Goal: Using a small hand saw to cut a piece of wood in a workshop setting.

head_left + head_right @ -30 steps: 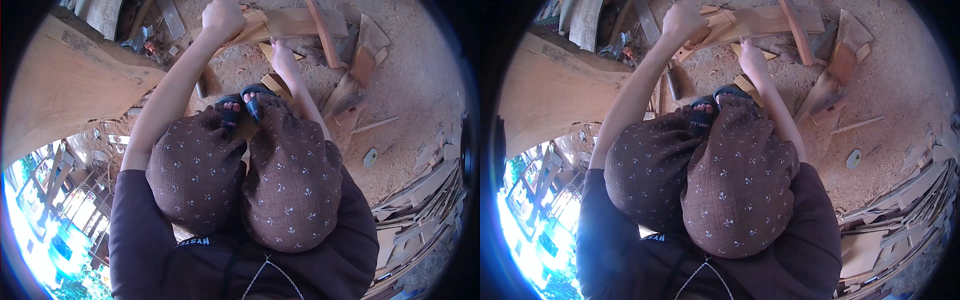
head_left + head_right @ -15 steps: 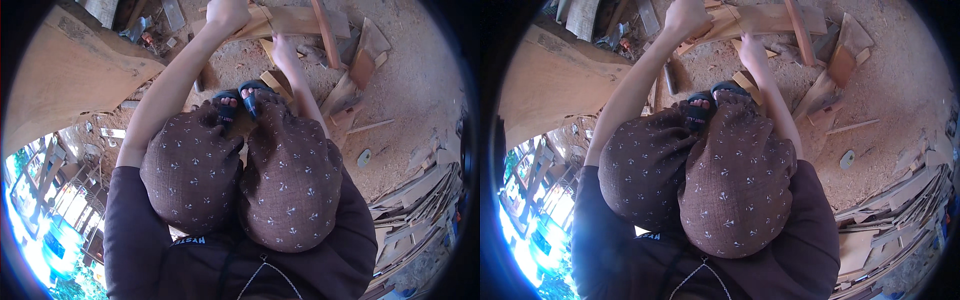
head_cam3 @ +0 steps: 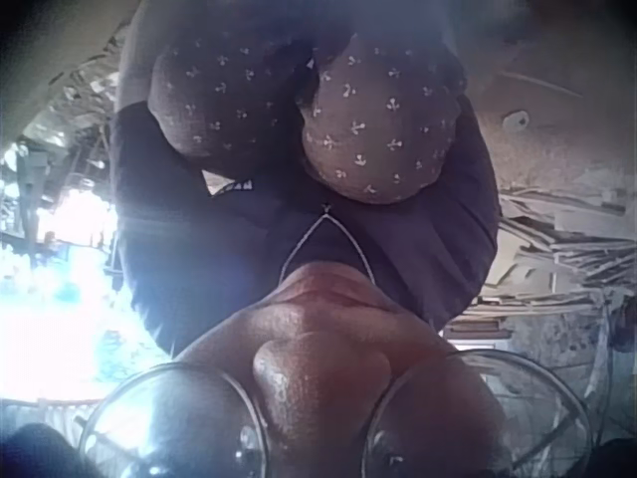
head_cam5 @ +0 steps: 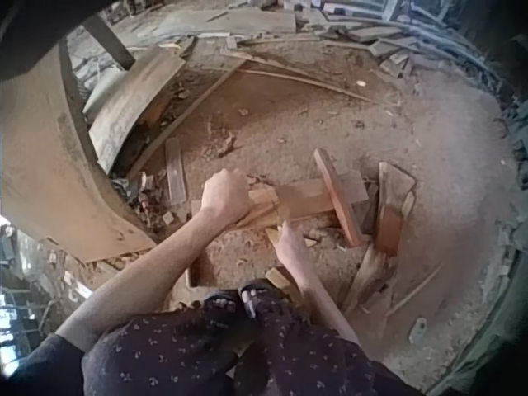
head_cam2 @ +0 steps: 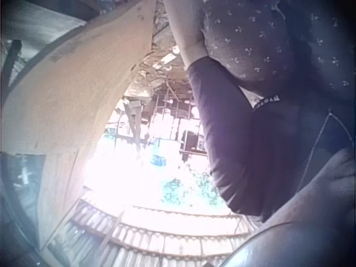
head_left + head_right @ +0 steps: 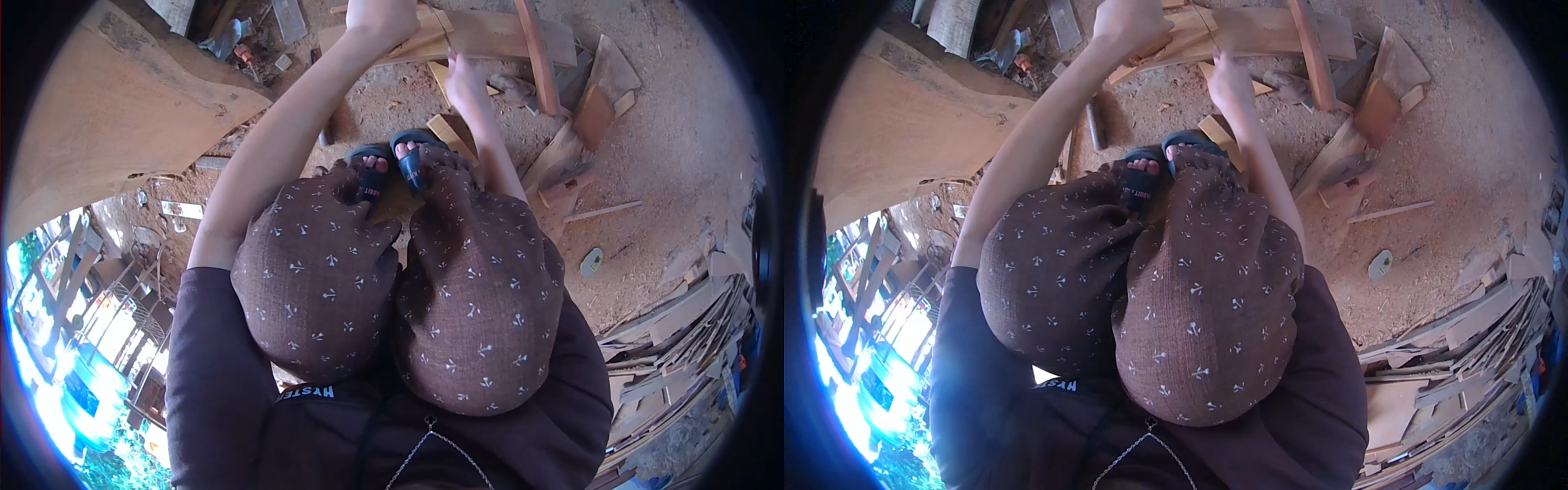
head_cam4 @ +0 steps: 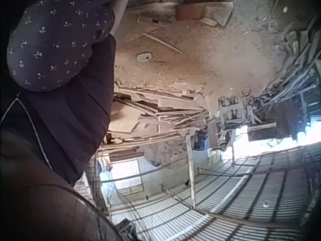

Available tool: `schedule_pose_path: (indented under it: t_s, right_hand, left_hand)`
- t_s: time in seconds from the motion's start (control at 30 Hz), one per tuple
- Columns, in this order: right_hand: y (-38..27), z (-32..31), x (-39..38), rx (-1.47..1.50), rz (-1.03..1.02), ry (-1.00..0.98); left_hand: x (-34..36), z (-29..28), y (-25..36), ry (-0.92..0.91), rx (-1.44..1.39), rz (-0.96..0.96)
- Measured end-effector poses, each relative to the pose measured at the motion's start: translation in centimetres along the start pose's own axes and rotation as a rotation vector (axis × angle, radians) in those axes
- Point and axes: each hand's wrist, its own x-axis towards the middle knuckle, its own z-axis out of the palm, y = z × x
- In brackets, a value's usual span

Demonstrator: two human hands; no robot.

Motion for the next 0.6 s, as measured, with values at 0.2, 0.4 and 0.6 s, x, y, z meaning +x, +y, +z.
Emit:
schedule_pose_path:
  t_s: [0.2,0.4,0.6]
  right_hand:
    - [1.1,0.0,-8.5,0.106,0.144,-0.039]
    - [0.7,-0.9,-0.7,0.042,0.032,-0.013]
    - [-0.1,0.1,-6.0,0.072,0.119,-0.092]
  left_hand:
    - [-0.4,0.6,-1.1,0.023,0.045,-0.026]
    - [-0.5,-0.9,0.5,0.001,0.04,0.029]
    - [0.3,1.4,-2.4,0.003,0.085,0.022]
